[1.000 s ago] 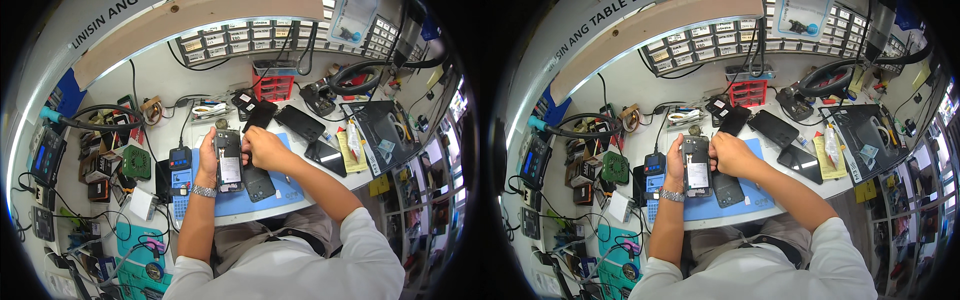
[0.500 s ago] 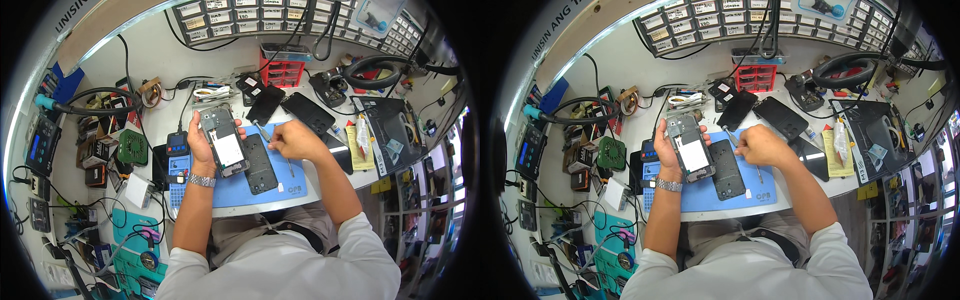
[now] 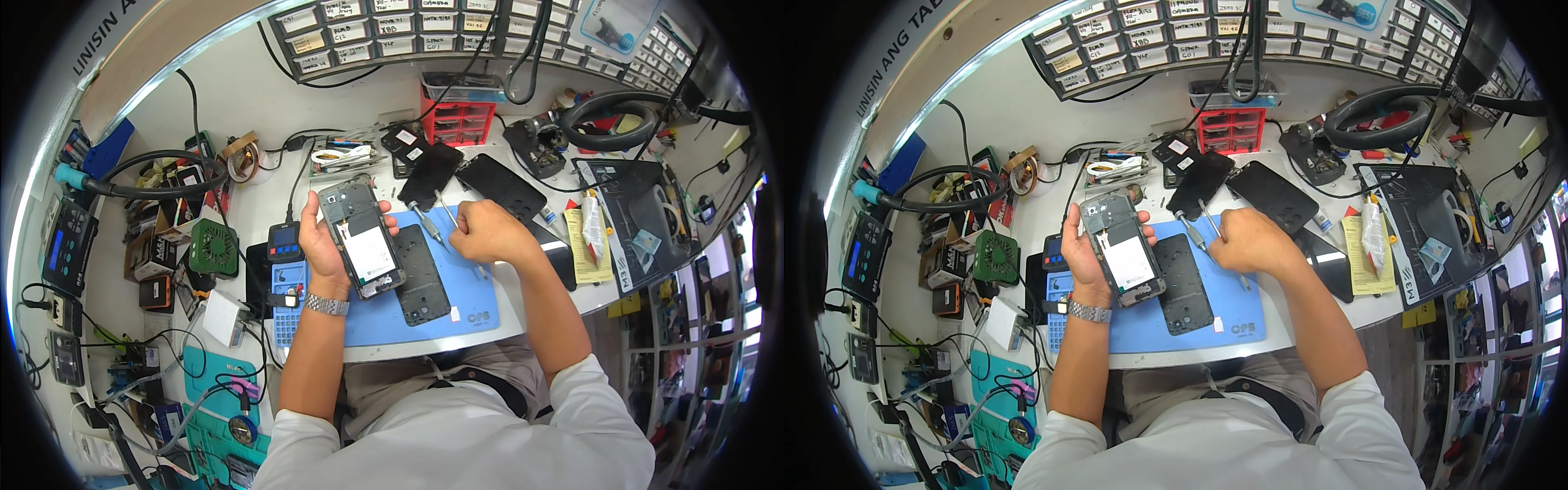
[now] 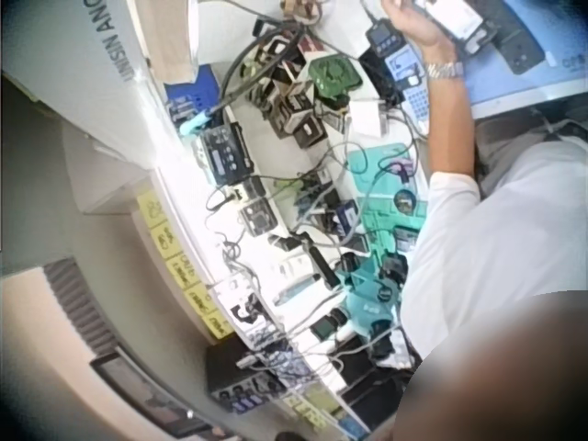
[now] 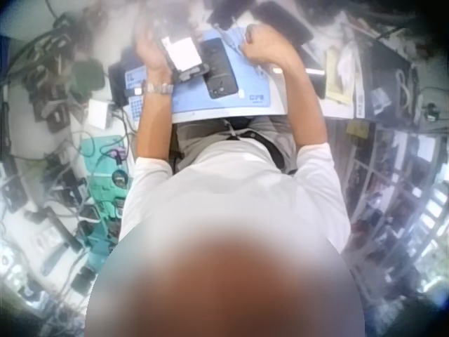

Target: The person uses a heat gun to warm the back of a smartphone, then uses a metal prying tool to separate the back cover from the frame. The person continues to pry around the edges and lift the back cover to expose the internal components.

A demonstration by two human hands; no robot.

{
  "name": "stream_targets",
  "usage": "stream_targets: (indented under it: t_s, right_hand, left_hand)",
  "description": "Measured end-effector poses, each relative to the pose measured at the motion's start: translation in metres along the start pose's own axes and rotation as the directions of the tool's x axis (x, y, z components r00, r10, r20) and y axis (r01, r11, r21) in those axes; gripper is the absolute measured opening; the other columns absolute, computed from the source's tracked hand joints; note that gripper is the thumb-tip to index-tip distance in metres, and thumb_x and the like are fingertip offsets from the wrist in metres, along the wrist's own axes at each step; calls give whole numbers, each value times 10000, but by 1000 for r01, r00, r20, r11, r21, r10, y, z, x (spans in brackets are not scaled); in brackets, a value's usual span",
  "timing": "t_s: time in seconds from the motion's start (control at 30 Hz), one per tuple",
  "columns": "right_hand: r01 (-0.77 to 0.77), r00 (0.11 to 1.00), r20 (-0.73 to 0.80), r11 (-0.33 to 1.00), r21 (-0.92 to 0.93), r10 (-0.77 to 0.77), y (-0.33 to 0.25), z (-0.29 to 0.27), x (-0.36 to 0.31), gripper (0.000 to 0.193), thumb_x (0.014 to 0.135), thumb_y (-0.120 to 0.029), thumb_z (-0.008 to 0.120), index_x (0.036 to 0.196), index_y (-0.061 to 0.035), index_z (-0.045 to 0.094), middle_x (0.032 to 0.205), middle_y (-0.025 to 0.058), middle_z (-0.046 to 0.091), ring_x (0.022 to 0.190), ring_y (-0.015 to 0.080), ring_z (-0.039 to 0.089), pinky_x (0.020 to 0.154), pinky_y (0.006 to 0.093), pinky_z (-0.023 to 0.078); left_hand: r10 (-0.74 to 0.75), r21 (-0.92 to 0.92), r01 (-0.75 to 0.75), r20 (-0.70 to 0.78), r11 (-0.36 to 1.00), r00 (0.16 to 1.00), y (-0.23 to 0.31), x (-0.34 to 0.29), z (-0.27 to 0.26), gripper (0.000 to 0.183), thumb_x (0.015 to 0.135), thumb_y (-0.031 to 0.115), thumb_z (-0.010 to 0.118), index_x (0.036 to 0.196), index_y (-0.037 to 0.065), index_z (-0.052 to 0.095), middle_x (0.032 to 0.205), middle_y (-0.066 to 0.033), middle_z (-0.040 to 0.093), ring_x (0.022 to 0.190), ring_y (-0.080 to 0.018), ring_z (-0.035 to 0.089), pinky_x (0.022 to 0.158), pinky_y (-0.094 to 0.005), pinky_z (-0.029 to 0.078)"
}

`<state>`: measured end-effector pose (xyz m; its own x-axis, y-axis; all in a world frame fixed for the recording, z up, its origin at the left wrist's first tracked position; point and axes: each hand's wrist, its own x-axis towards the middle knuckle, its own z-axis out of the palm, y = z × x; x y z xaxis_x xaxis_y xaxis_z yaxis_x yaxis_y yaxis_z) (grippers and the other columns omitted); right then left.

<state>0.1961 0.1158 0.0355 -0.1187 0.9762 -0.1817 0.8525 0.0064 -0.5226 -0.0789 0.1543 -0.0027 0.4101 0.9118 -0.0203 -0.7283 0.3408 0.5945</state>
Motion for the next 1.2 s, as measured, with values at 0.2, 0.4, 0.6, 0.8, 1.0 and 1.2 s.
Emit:
stream_targets:
  t_s: [0.2, 0.4, 0.6, 0.8, 1.0, 1.2]
  right_hand:
    - [-13, 993, -90, 837, 547, 74, 9, 2, 10, 226, 1106, -199, 636, 1076, 22, 670, 755, 21, 616, 666, 110, 586, 597, 327, 518]
    - [176, 949, -304, 662, 729, 82, 9, 17, 21, 302, 1143, -265, 608, 1019, -3, 691, 728, -20, 594, 634, 100, 557, 609, 289, 476]
    - [259, 955, -294, 384, 886, 36, -6, 35, 17, 418, 1185, -346, 548, 918, -48, 672, 768, -15, 576, 656, 76, 490, 621, 271, 433]
    - [278, 958, -287, 253, 927, -2, -12, 48, 11, 283, 1199, -303, 512, 1080, -61, 599, 867, 65, 676, 723, 95, 597, 648, 254, 502]
    - [638, 762, -617, 66, 767, -197, -22, 68, 14, 239, 1086, 32, 634, 1229, -40, 456, 1188, 200, 701, 1096, 216, 726, 1033, 393, 606]
    - [675, 736, -649, 125, 727, -194, -30, 77, 5, 273, 1081, 61, 618, 1221, -28, 401, 1199, 254, 709, 1183, 260, 740, 1064, 386, 601]
  left_hand:
    - [18, -10, -19, -71, 1000, 997, -1, 1, -4, 928, 1071, 706, 290, 1485, -81, 556, 1193, -275, 730, 975, -385, 756, 899, -515, 638]
    - [31, -192, -29, 7, 981, 999, -2, 2, -12, 957, 1060, 721, 325, 1452, -119, 562, 1200, -246, 717, 1061, -356, 710, 967, -492, 590]
    - [41, -292, -33, 19, 956, 999, -3, -3, -5, 964, 1040, 814, 351, 1431, -29, 604, 1302, -241, 702, 1242, -388, 677, 1115, -608, 510]
    - [93, -82, -112, -211, 990, 973, -4, -3, 0, 795, 1031, 793, 510, 1359, 81, 638, 1367, -225, 690, 1302, -374, 675, 1119, -639, 515]
    - [244, 108, -227, -186, 968, 952, -12, 10, -6, 506, 1086, 385, 711, 1400, 10, 581, 1397, -159, 689, 1293, -298, 688, 1116, -527, 567]
    - [329, 122, -306, -308, 944, 893, -16, 9, -6, 404, 1013, 216, 837, 1276, 11, 609, 1273, -121, 726, 1162, -208, 733, 993, -401, 648]
